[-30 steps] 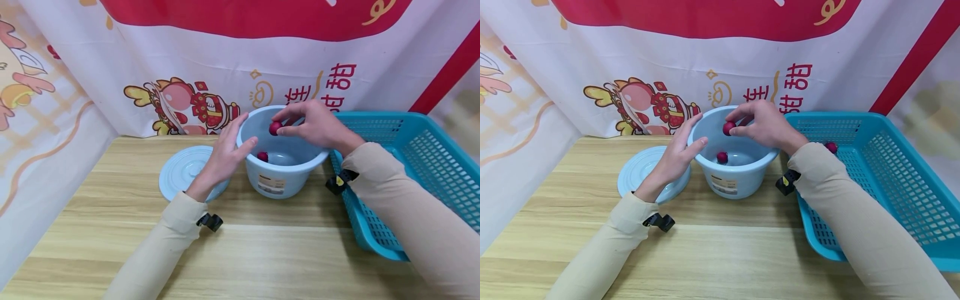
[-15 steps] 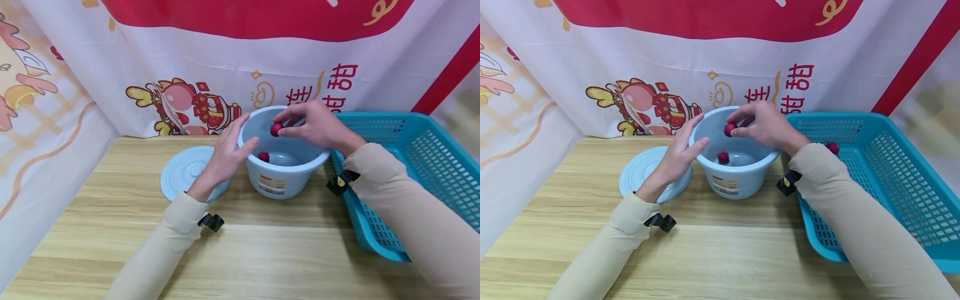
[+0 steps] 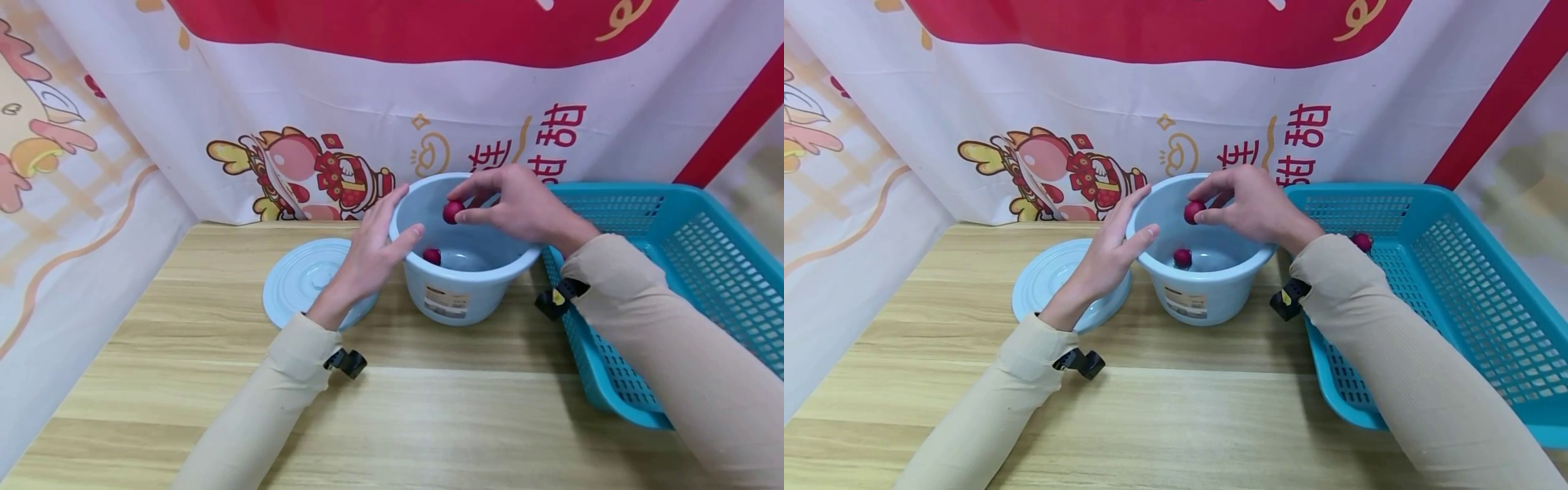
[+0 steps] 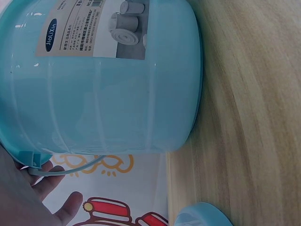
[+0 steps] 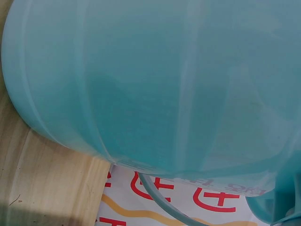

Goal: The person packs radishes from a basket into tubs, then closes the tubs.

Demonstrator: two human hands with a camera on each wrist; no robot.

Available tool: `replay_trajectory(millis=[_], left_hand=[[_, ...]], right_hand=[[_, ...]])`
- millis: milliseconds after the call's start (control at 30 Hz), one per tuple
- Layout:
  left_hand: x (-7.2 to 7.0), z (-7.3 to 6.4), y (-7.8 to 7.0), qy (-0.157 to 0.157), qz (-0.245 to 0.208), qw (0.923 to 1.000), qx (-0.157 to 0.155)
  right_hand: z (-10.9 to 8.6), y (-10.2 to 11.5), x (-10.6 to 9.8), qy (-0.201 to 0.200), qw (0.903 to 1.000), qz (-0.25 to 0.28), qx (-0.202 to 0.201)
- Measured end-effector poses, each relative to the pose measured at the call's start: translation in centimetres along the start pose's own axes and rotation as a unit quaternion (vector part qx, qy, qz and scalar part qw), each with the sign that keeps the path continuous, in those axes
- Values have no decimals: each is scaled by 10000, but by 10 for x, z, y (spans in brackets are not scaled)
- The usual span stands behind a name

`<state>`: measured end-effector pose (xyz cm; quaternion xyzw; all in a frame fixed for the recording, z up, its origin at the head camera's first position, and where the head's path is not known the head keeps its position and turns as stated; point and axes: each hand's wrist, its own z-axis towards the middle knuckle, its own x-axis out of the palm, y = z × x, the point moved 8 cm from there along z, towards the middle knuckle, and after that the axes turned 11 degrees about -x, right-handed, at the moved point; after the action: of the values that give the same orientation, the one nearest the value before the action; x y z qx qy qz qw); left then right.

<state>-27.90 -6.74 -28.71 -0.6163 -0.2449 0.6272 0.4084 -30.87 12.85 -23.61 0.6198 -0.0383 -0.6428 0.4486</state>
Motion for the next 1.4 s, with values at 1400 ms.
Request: replay_trajectory(millis=[1400], left_hand=[[0, -1, 0, 18, -18, 10000, -57]], right_hand=[[-1, 1, -5, -35, 9995, 300, 123]])
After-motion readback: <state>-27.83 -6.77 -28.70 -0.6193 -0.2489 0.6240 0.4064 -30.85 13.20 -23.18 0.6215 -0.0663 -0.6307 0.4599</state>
